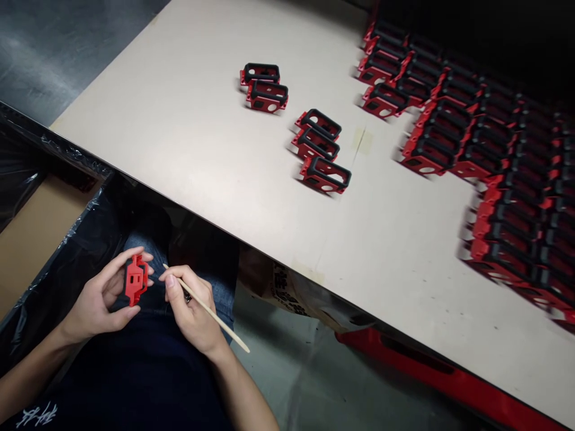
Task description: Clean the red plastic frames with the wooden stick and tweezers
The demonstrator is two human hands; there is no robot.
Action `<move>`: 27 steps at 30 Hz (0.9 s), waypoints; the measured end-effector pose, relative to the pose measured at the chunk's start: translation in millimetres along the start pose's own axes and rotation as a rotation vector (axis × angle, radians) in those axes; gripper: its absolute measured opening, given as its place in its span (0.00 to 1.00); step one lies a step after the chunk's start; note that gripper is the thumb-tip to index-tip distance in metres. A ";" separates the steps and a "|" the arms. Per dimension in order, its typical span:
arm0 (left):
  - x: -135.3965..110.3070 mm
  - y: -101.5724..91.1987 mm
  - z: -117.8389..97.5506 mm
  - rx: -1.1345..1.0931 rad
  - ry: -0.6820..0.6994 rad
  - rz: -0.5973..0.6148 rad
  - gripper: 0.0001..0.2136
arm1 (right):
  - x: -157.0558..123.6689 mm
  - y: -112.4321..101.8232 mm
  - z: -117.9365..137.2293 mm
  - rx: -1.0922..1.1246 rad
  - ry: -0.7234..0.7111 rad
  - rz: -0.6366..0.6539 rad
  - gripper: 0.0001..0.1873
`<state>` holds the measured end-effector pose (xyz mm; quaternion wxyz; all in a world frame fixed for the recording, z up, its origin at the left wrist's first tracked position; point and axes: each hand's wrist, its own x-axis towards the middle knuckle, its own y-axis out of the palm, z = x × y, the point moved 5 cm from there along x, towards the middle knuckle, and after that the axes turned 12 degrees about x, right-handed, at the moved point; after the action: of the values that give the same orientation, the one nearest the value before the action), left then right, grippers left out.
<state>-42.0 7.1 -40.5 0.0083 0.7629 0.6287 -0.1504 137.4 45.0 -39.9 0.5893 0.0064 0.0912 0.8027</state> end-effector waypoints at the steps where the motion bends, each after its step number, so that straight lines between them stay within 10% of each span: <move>1: 0.2 -1.3 -1.6 0.062 0.012 -0.006 0.36 | -0.1 -0.4 0.0 -0.003 -0.002 0.001 0.13; 8: 20.6 -47.7 -66.3 0.700 0.317 -0.181 0.33 | 2.2 -3.2 -0.5 -0.021 -0.015 0.023 0.14; 14: 112.2 -101.8 -156.6 1.124 0.483 -0.244 0.33 | 0.4 -10.2 -1.8 -0.041 -0.023 0.025 0.16; 20: 217.1 -119.1 -152.5 1.237 0.369 0.025 0.38 | -5.3 -25.5 -9.3 -0.048 0.005 -0.026 0.19; 27: 223.7 -124.6 -151.8 1.255 0.399 -0.020 0.43 | 2.5 -39.8 -23.1 -0.011 0.053 -0.046 0.23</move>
<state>-91.9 277.9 72.7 -0.5563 0.6302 0.4181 -0.3444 171.5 55.7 -69.0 0.6050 -0.0199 0.1025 0.7894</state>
